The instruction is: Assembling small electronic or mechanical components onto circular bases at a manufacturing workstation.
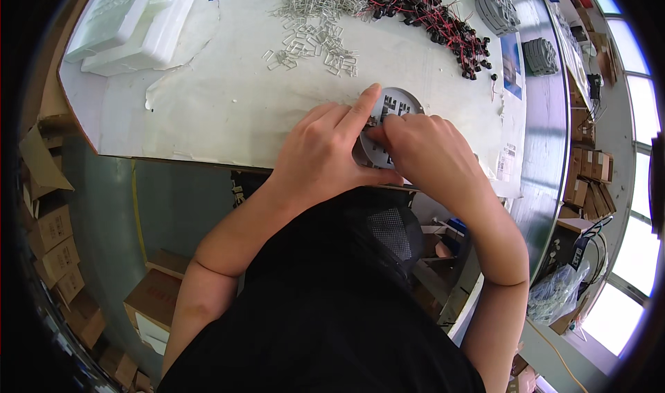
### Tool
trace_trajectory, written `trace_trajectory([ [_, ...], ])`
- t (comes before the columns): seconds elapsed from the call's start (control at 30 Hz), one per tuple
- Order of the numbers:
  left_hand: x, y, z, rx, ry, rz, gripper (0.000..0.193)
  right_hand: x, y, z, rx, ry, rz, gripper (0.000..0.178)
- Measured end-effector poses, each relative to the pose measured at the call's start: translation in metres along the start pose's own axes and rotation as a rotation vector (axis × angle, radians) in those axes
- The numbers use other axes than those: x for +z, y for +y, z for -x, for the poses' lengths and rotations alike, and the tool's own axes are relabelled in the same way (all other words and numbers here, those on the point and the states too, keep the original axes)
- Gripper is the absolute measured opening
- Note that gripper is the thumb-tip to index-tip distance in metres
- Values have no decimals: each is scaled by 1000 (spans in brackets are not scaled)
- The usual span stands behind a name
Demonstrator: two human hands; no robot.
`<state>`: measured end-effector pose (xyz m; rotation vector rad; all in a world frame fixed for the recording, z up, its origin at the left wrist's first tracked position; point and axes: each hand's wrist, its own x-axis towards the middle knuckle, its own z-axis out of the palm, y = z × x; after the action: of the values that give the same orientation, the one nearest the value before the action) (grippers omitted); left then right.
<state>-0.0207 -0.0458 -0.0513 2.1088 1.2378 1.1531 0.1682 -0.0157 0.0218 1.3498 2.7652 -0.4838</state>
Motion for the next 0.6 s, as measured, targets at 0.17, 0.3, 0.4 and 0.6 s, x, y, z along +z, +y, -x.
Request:
trace_trajectory([
  [0.17,1,0,0,-5,30,-5,112,-9,-2,-2,-15,-48,86,15],
  [0.3,0,0,1,-57,12,6,111,-14,3,1,53,-57,-6,15],
  [0.4,-1,0,-1,-58,3,18,110,-10,5,2,-17,-5,-11,14],
  [0.6,-3,0,0,-62,-12,28,109,-1,6,1,-22,-5,-75,14],
])
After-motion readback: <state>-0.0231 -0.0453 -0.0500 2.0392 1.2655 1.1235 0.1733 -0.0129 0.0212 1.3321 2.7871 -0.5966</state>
